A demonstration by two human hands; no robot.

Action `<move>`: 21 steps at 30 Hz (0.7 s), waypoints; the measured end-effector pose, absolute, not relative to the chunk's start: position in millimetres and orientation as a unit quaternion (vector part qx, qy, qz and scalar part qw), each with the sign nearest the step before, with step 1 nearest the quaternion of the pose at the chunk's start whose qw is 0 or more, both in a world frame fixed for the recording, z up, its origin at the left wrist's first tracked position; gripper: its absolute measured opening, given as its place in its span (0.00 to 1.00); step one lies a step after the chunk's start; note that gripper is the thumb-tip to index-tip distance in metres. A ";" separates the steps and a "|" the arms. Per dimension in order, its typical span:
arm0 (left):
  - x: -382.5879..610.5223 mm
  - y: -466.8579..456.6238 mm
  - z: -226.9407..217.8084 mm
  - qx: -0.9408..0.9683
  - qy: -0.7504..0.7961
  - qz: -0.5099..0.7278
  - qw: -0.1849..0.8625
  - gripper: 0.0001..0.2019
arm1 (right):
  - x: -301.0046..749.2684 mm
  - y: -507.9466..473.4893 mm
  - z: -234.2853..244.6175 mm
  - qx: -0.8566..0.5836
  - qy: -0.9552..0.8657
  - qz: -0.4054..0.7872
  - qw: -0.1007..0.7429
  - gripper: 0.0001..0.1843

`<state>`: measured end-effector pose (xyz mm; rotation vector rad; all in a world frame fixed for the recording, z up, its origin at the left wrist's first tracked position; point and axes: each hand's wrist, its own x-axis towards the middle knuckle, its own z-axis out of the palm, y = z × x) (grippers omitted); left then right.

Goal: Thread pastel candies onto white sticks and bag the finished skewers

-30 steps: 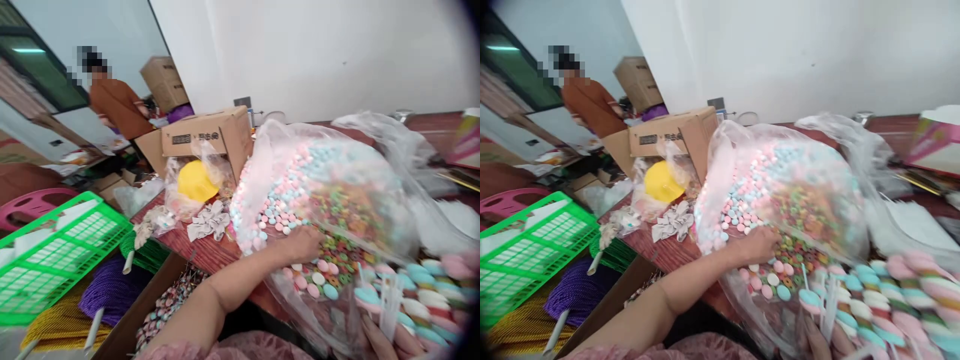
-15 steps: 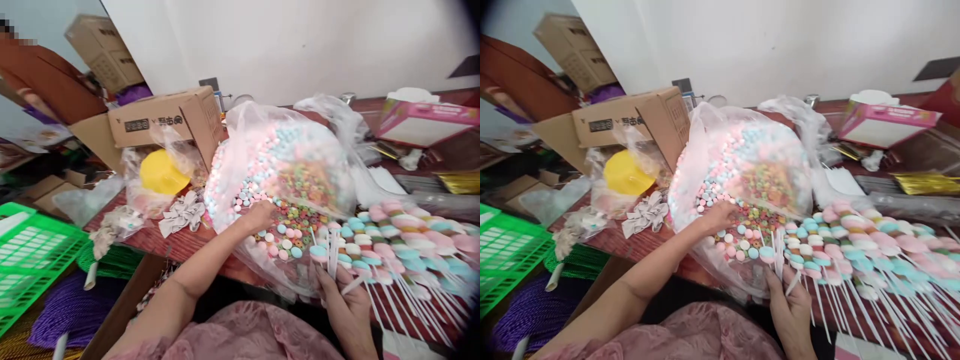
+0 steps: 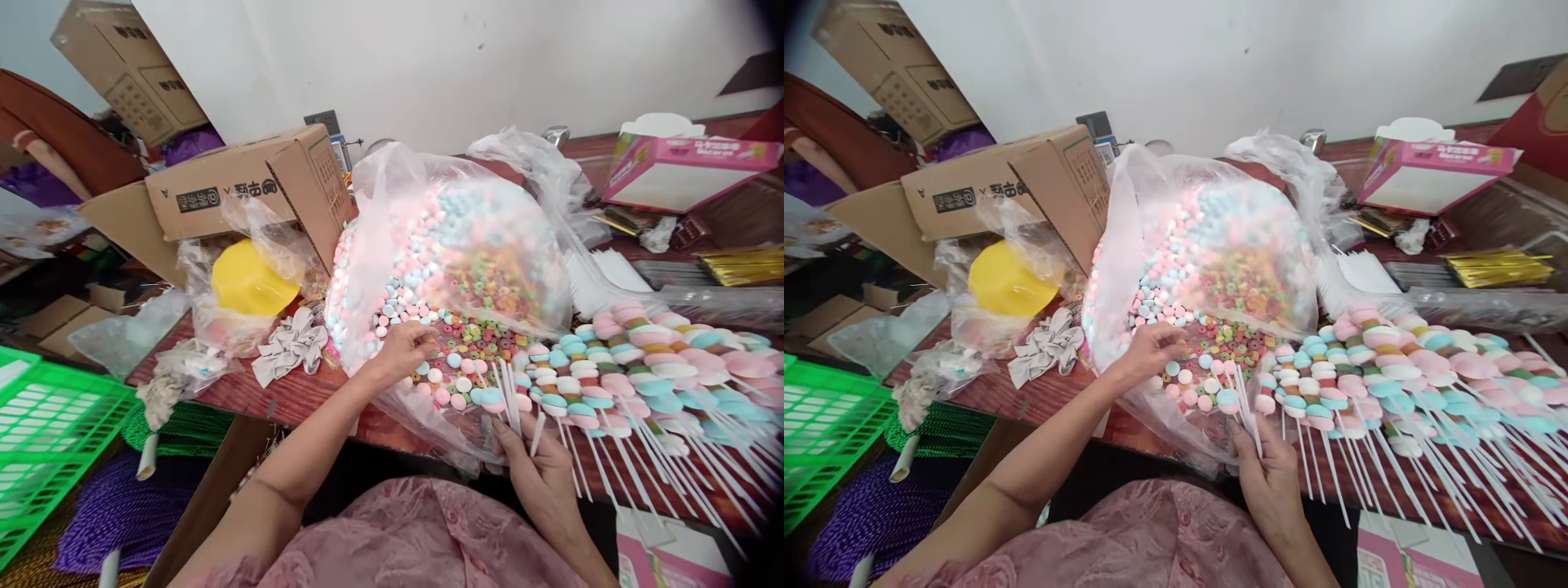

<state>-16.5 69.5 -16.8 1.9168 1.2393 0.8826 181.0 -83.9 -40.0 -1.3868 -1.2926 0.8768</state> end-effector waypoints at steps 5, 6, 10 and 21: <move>-14.9 39.8 -3.1 0.577 0.410 0.442 0.551 0.14 | 181.4 -80.7 -40.3 -0.566 -0.614 0.318 0.448 0.10; -14.5 34.6 -1.8 0.565 0.402 0.447 0.566 0.14 | 181.3 -80.8 -40.9 -0.563 -0.624 0.319 0.437 0.11; -13.9 19.7 -2.5 0.603 0.383 0.481 0.507 0.11 | 181.1 -80.9 -40.1 -0.560 -0.647 0.322 0.405 0.16; -17.3 -7.6 -1.5 0.811 0.342 0.426 0.210 0.12 | 193.0 -78.1 -69.8 -0.562 -0.650 0.245 0.449 0.18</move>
